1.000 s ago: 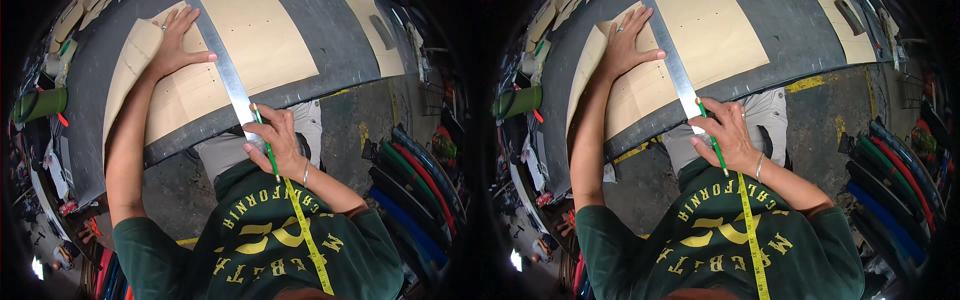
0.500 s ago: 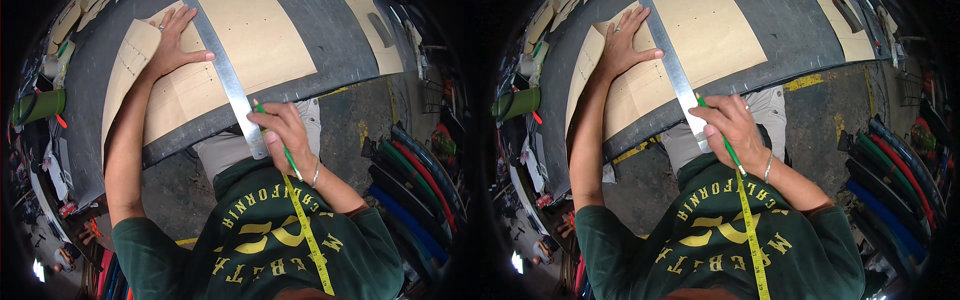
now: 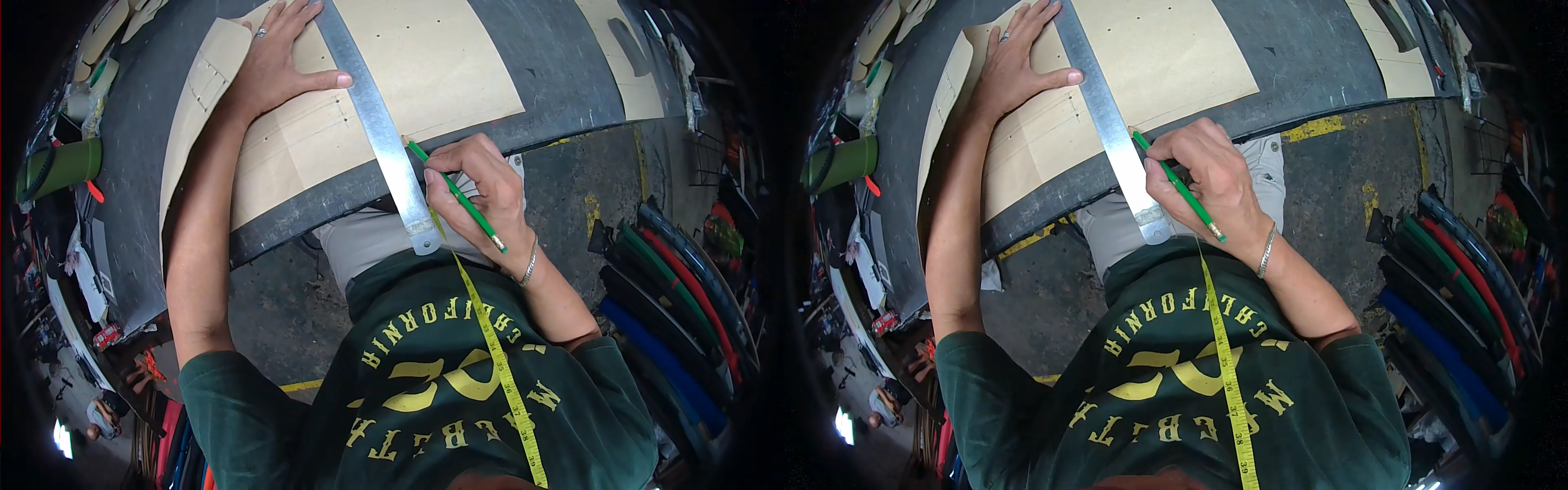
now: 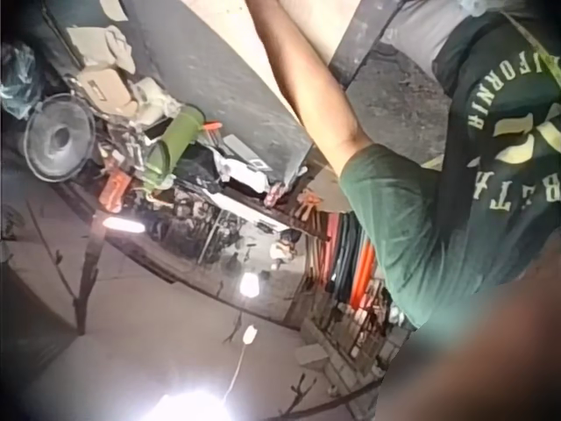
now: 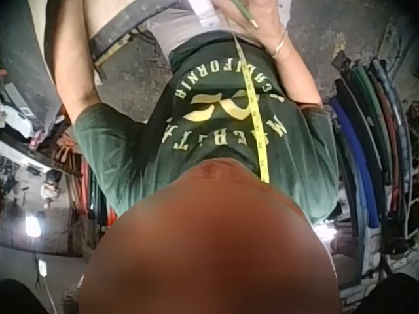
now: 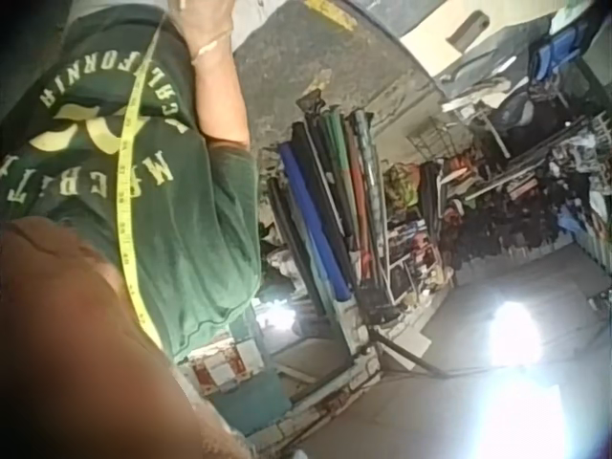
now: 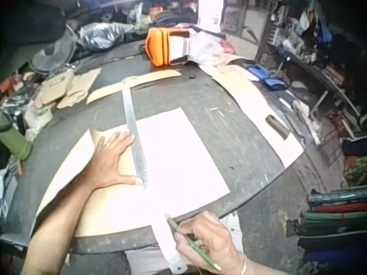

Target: Marking and measuring a cardboard pattern on a workbench using a metal ruler, measuring tape, and pencil.

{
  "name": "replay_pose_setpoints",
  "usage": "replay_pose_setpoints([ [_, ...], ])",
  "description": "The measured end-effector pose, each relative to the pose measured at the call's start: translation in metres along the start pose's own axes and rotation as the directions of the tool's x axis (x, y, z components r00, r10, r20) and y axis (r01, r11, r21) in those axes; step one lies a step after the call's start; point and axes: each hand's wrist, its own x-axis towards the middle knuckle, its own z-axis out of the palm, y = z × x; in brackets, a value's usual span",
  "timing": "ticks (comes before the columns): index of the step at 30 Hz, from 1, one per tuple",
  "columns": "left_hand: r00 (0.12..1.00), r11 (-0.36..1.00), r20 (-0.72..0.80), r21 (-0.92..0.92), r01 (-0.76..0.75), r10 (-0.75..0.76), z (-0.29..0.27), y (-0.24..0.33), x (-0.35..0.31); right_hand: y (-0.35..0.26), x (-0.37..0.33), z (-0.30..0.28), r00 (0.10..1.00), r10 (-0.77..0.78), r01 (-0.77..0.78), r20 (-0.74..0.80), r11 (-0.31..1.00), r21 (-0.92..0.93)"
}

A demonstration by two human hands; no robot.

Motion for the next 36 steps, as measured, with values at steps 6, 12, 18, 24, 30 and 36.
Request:
replay_pose_setpoints([
  [6,0.713,0.492,-0.595,-0.525,-0.694,0.371,0.045,-0.04,0.0,-0.006,0.003,0.001,0.999,-0.035,0.035,0.031,0.999,-0.007],
  [12,0.938,0.983,-0.293,0.088,-0.164,0.183,0.036,-0.022,0.001,-0.001,0.0,0.0,1.0,-0.025,0.025,0.015,1.0,-0.002],
  [18,0.906,0.971,-0.368,0.187,-0.149,0.21,0.038,-0.024,-0.001,-0.005,0.002,0.0,1.0,-0.017,0.017,0.02,1.0,0.006],
  [24,1.0,1.0,-0.017,0.019,0.002,-0.002,0.007,-0.003,0.001,-0.002,0.002,-0.002,1.0,0.005,-0.005,0.028,1.0,-0.005],
  [30,0.999,1.0,-0.045,-0.004,-0.012,0.012,0.012,-0.008,0.0,-0.003,0.009,-0.001,0.999,0.015,-0.014,0.03,1.0,-0.015],
  [36,1.0,1.0,-0.014,0.009,-0.008,0.008,0.007,-0.006,-0.002,-0.005,0.038,0.0,0.993,0.081,-0.071,0.082,0.991,-0.111],
])
